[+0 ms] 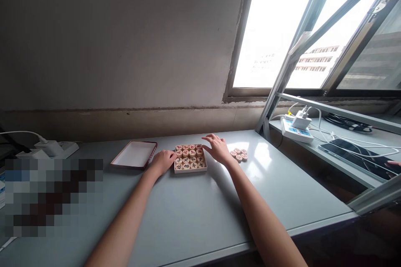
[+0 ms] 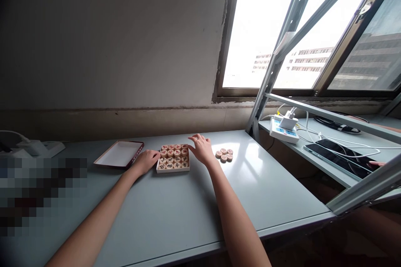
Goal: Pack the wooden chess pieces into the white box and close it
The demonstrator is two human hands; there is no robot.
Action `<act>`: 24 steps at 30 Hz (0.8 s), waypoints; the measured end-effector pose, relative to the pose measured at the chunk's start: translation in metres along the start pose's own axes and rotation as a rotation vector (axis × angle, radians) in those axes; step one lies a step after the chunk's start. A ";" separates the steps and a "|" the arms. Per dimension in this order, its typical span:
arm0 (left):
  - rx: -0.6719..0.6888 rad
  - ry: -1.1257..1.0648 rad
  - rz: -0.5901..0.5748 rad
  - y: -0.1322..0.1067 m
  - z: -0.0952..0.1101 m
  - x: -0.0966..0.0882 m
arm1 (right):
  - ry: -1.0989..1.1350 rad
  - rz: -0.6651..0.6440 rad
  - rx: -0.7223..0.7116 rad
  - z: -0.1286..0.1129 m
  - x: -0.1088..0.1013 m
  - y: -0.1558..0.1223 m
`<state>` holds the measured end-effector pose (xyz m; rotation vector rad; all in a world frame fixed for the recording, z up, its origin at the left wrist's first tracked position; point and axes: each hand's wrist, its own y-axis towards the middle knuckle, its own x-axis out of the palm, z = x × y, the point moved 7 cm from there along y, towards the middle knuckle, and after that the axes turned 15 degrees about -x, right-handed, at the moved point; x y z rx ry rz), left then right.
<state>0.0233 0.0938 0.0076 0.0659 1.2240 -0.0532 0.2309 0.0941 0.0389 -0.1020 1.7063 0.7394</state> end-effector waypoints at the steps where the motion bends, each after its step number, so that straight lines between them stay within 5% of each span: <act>1: -0.007 -0.002 0.000 0.000 0.000 0.000 | -0.044 0.011 0.060 0.006 -0.003 -0.001; 6: -0.020 -0.005 -0.002 -0.001 0.000 -0.001 | -0.206 -0.014 0.555 0.051 -0.008 -0.027; 9: -0.029 0.003 -0.004 -0.002 0.000 -0.002 | -0.096 -0.101 0.662 0.067 0.009 -0.040; 16: -0.028 0.001 -0.008 -0.002 0.001 -0.002 | 0.055 -0.165 0.465 0.054 0.036 -0.025; 21: -0.037 -0.006 -0.011 -0.002 0.000 -0.002 | 0.235 -0.243 0.171 0.032 0.036 -0.014; 24: -0.031 -0.024 0.002 -0.003 0.000 -0.003 | 0.423 -0.287 0.162 0.034 0.031 -0.019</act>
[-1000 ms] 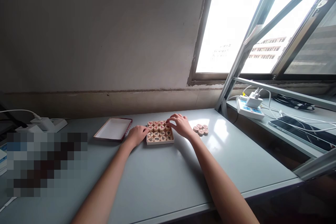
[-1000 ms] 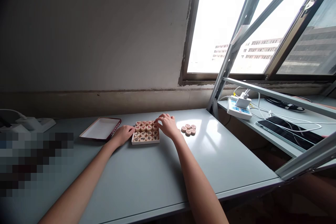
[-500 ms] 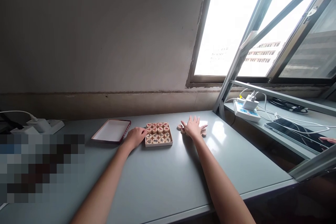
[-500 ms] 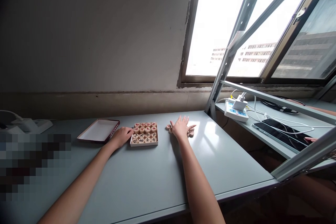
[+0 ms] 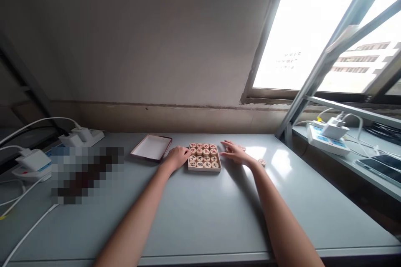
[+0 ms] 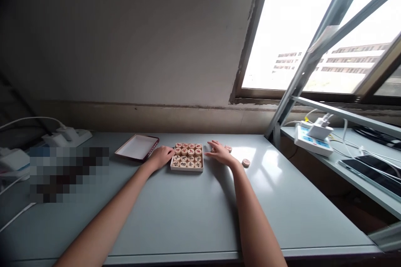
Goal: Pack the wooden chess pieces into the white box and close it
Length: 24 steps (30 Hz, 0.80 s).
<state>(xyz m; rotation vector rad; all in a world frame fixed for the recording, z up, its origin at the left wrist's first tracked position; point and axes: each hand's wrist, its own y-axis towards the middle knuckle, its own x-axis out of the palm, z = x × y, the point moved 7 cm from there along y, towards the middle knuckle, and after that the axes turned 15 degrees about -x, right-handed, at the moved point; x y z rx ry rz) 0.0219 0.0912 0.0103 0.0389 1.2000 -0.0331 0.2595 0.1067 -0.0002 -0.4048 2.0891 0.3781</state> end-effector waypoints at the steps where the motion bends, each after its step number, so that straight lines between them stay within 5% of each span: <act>1: 0.003 -0.002 0.001 0.000 0.000 0.000 | 0.066 -0.010 0.023 0.003 -0.001 -0.002; 17: 0.023 -0.057 -0.048 0.002 -0.003 -0.002 | -0.072 0.274 -0.051 0.002 -0.020 0.002; 24: 0.032 -0.111 -0.111 0.009 -0.009 0.003 | 0.130 0.421 -0.233 -0.038 -0.037 0.004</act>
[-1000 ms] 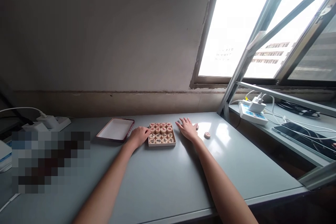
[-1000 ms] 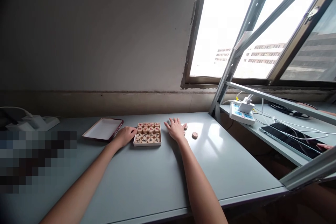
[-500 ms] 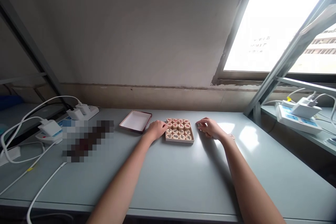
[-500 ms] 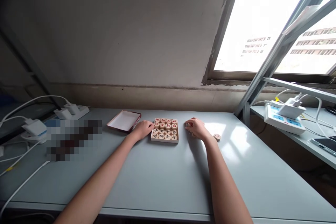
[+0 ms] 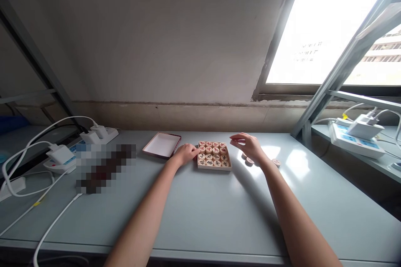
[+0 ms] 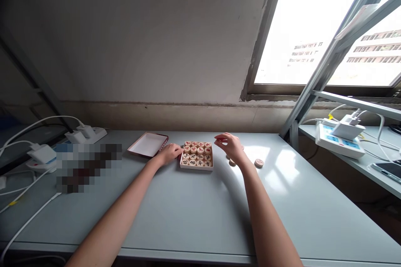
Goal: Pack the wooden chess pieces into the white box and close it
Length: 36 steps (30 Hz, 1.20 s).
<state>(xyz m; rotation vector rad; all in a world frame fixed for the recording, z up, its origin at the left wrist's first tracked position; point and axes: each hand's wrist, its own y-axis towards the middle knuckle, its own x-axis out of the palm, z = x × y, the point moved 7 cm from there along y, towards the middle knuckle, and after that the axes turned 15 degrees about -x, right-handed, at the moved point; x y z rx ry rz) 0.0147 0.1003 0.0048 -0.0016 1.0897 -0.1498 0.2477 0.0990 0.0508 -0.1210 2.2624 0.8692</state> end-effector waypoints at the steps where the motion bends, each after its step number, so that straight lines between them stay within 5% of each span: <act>1: 0.006 -0.002 -0.004 0.000 0.000 0.000 | 0.047 0.004 -0.015 -0.008 0.002 0.001; 8: 0.029 -0.007 0.003 -0.002 0.002 -0.001 | 0.118 -0.243 -0.126 -0.060 0.053 0.003; 14: 0.035 -0.020 -0.005 0.001 0.000 0.001 | -0.024 -0.240 -0.264 -0.076 0.076 0.001; 21: 0.024 -0.015 0.000 -0.001 0.002 0.002 | 0.062 -0.238 -0.254 -0.062 0.074 0.001; 25: 0.023 0.004 0.016 -0.003 0.004 0.002 | -0.055 -0.287 -0.165 -0.052 0.065 0.001; 36: 0.044 0.037 0.017 -0.003 0.007 0.002 | -0.310 -0.336 -0.247 -0.066 0.062 0.002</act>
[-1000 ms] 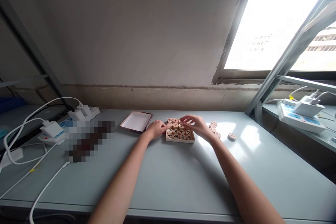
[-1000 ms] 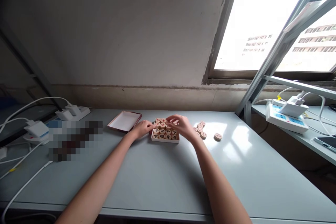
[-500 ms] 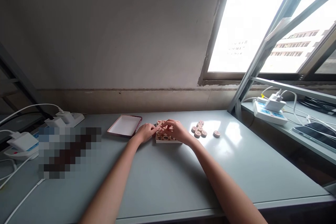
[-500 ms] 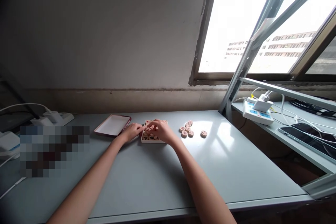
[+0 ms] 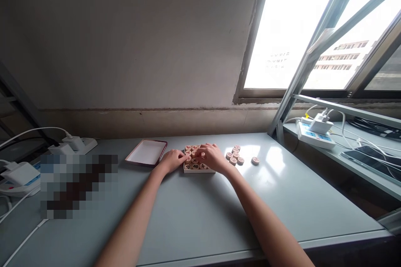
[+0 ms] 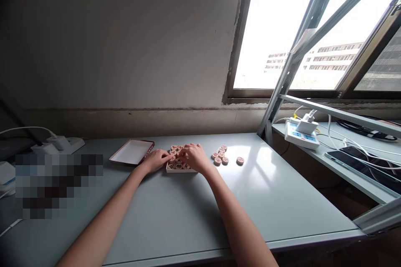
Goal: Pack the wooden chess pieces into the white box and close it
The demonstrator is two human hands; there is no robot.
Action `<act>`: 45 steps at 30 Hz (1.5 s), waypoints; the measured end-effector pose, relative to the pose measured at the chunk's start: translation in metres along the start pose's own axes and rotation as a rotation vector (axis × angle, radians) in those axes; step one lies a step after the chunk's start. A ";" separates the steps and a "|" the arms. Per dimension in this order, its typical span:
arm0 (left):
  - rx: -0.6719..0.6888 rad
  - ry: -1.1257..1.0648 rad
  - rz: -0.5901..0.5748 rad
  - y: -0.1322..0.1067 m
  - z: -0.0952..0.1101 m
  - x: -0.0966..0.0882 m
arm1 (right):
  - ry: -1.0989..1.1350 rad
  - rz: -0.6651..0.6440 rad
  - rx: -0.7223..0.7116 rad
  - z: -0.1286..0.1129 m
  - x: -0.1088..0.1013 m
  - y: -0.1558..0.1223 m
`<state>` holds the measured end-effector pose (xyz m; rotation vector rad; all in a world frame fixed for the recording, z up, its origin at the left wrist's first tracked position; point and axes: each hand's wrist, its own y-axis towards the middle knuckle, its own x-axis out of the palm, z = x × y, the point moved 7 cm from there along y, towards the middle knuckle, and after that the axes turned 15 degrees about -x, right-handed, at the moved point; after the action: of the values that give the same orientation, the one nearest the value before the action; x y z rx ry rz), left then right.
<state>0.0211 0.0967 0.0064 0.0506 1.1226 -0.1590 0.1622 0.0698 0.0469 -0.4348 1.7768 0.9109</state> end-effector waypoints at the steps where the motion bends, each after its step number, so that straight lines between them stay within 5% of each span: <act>1: 0.002 0.004 0.000 0.000 0.000 0.000 | 0.003 0.015 0.037 0.007 -0.007 -0.003; 5: -0.016 -0.007 -0.005 -0.002 0.000 -0.001 | -0.139 0.124 0.360 0.047 -0.044 -0.031; 8: -0.023 -0.013 -0.001 -0.003 0.000 -0.002 | -0.191 -0.047 0.677 0.076 -0.044 -0.062; 10: -0.024 -0.004 -0.003 -0.003 0.000 -0.002 | -0.129 -0.180 0.741 0.084 -0.031 -0.073; 17: -0.024 0.010 -0.027 0.000 0.000 0.000 | -0.066 -0.154 0.625 0.077 -0.020 -0.057; 20: -0.024 0.024 -0.013 0.000 0.000 0.000 | -0.023 0.048 0.553 0.064 -0.033 -0.045; 23: -0.019 0.026 -0.005 0.000 0.000 0.000 | 0.186 0.207 0.298 0.039 -0.035 -0.028; 27: 0.002 0.012 0.003 0.000 -0.001 0.000 | 0.282 0.068 0.009 0.003 -0.013 -0.011; 45: 0.011 -0.017 -0.016 -0.003 0.002 -0.001 | 0.220 0.061 -0.071 -0.007 0.009 -0.007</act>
<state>0.0223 0.0938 0.0086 0.0497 1.1056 -0.1797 0.1589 0.0607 0.0371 -0.5459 1.9708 1.0026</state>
